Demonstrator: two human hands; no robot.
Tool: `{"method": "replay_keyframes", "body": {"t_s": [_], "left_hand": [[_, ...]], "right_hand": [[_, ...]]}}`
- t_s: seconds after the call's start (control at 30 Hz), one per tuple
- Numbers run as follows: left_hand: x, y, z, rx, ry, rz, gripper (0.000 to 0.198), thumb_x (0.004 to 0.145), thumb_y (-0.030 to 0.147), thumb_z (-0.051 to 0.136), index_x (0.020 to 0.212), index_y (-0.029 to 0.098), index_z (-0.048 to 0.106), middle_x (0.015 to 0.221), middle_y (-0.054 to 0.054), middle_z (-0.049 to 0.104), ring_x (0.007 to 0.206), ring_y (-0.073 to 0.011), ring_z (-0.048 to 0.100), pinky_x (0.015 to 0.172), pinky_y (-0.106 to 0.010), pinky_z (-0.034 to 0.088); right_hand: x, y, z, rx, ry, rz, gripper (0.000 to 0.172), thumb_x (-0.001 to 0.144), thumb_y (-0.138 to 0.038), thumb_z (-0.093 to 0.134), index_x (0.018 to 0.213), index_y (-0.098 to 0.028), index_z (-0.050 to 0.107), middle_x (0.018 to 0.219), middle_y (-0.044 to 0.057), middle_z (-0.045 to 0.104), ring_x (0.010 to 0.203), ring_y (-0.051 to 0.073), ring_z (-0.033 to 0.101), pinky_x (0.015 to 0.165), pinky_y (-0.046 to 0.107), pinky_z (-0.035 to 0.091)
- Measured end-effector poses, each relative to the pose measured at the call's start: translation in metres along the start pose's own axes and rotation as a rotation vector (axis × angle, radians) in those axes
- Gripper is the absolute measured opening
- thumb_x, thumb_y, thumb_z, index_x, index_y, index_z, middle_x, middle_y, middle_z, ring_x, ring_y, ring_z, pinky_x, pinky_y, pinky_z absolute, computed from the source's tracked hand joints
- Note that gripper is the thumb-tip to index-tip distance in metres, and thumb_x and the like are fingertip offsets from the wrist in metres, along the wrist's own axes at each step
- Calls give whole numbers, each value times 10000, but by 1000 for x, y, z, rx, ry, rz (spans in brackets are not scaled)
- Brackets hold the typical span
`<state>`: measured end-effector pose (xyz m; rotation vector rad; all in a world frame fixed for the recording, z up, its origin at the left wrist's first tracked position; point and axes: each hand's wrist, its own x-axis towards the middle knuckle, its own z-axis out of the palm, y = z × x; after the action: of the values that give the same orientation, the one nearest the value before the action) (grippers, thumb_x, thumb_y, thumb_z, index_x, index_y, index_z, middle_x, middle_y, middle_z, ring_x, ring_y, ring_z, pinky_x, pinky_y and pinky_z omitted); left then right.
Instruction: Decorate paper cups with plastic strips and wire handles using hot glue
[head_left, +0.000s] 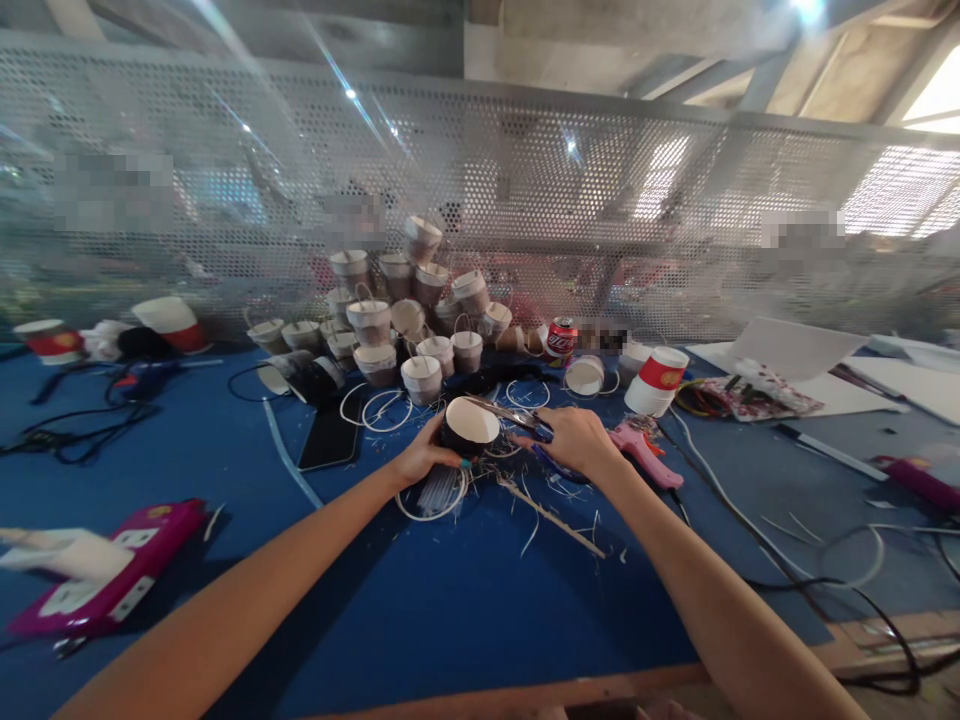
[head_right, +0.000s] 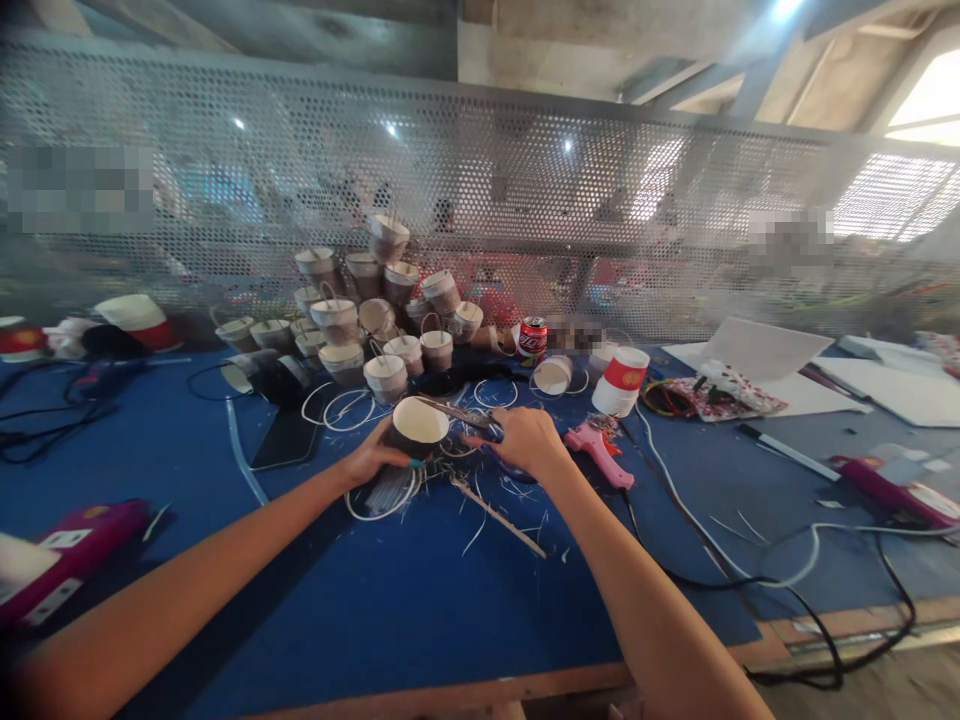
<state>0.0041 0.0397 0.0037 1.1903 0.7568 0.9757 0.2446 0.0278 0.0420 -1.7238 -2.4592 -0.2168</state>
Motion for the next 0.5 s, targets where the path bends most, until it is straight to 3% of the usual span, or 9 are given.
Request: {"method": "replay_keyframes", "body": {"t_s": [0.17, 0.5], "left_hand": [[0, 1, -3, -23, -22, -27, 864, 414, 53, 668, 1242, 146, 438, 723, -17, 674, 618, -205, 626, 612, -309, 494], [-5, 8, -3, 30, -186, -82, 829, 478, 80, 674, 1263, 177, 429, 798, -30, 682, 637, -213, 626, 612, -334, 494]], "right_hand": [[0, 1, -2, -15, -1, 16, 683, 767, -748, 212, 911, -219, 619, 797, 87, 688, 775, 233, 639, 607, 265, 370], [-3, -9, -6, -76, -13, -20, 693, 789, -722, 193, 999, -194, 591, 870, 106, 665, 813, 244, 622, 654, 298, 394]]}}
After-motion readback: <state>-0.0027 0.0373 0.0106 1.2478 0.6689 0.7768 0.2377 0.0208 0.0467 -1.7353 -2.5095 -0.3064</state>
